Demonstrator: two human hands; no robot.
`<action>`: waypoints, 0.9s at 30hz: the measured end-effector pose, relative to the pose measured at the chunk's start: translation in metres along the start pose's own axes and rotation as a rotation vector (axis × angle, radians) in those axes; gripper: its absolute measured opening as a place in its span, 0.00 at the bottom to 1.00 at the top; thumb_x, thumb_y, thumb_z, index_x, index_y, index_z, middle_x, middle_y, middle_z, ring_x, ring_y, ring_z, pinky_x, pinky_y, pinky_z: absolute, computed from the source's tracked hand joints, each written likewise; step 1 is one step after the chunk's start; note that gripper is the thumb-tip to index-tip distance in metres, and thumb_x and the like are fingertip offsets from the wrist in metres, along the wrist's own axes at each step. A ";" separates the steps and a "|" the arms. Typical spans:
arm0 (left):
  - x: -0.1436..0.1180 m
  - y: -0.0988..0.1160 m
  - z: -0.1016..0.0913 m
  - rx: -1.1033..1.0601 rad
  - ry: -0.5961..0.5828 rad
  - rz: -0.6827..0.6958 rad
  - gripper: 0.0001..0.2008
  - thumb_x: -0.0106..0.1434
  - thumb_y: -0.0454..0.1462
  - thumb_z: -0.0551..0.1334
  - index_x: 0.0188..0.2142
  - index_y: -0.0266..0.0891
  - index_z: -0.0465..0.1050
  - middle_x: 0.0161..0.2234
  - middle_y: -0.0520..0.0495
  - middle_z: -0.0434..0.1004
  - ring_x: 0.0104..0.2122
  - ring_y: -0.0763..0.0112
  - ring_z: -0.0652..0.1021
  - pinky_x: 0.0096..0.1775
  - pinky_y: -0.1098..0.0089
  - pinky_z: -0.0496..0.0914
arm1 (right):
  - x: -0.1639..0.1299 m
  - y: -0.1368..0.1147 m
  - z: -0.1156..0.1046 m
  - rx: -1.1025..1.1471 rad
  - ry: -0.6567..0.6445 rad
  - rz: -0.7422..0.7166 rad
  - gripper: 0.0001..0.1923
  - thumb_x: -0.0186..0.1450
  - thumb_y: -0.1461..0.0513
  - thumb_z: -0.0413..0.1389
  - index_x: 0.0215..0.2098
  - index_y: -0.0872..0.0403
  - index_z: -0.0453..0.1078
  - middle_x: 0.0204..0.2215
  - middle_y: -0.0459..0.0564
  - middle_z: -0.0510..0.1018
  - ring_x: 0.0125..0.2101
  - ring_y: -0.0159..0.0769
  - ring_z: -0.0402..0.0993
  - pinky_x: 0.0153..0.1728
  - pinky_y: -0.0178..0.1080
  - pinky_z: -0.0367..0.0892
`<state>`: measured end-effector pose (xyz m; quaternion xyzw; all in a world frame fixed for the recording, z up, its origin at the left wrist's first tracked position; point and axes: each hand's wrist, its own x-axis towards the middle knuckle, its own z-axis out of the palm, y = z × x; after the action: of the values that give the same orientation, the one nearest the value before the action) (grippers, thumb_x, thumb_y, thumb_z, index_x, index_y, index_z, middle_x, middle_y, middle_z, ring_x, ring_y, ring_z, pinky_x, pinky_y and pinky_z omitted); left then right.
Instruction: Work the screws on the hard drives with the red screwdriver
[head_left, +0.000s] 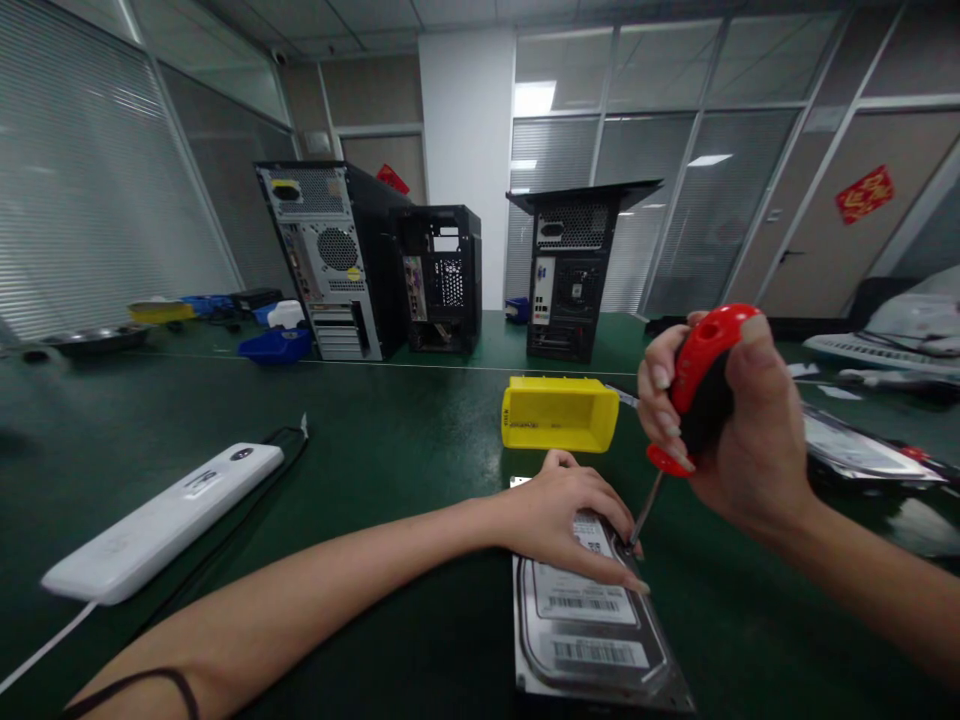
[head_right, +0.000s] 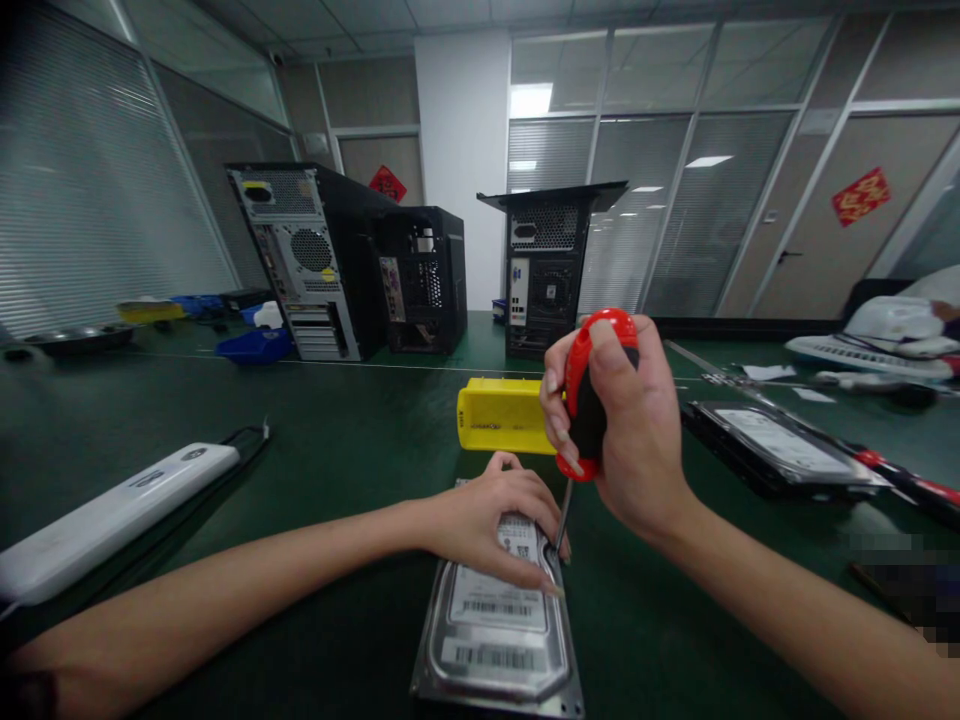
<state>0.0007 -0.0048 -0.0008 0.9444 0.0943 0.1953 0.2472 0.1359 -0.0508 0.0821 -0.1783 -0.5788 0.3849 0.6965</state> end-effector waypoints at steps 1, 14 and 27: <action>0.000 0.000 0.000 0.001 0.004 0.007 0.12 0.55 0.44 0.67 0.37 0.44 0.74 0.41 0.53 0.77 0.45 0.68 0.73 0.48 0.66 0.52 | 0.000 0.000 0.000 0.000 -0.001 0.002 0.13 0.60 0.51 0.57 0.31 0.49 0.60 0.22 0.42 0.66 0.12 0.23 0.57 0.05 0.28 0.50; 0.000 0.001 -0.001 -0.001 -0.015 -0.002 0.13 0.56 0.47 0.65 0.37 0.43 0.74 0.41 0.52 0.77 0.45 0.67 0.73 0.48 0.65 0.52 | 0.000 -0.001 0.001 0.005 -0.001 0.004 0.13 0.59 0.51 0.57 0.31 0.49 0.60 0.23 0.41 0.65 0.13 0.24 0.57 0.05 0.27 0.50; 0.001 0.004 -0.002 -0.014 -0.032 -0.047 0.13 0.55 0.46 0.66 0.36 0.44 0.75 0.41 0.53 0.77 0.45 0.68 0.73 0.49 0.66 0.52 | -0.001 0.000 0.000 -0.040 0.006 -0.001 0.15 0.59 0.48 0.55 0.35 0.49 0.60 0.23 0.41 0.66 0.13 0.26 0.59 0.08 0.31 0.52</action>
<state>0.0006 -0.0071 0.0034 0.9431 0.1111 0.1749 0.2598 0.1356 -0.0517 0.0815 -0.1930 -0.5845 0.3722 0.6946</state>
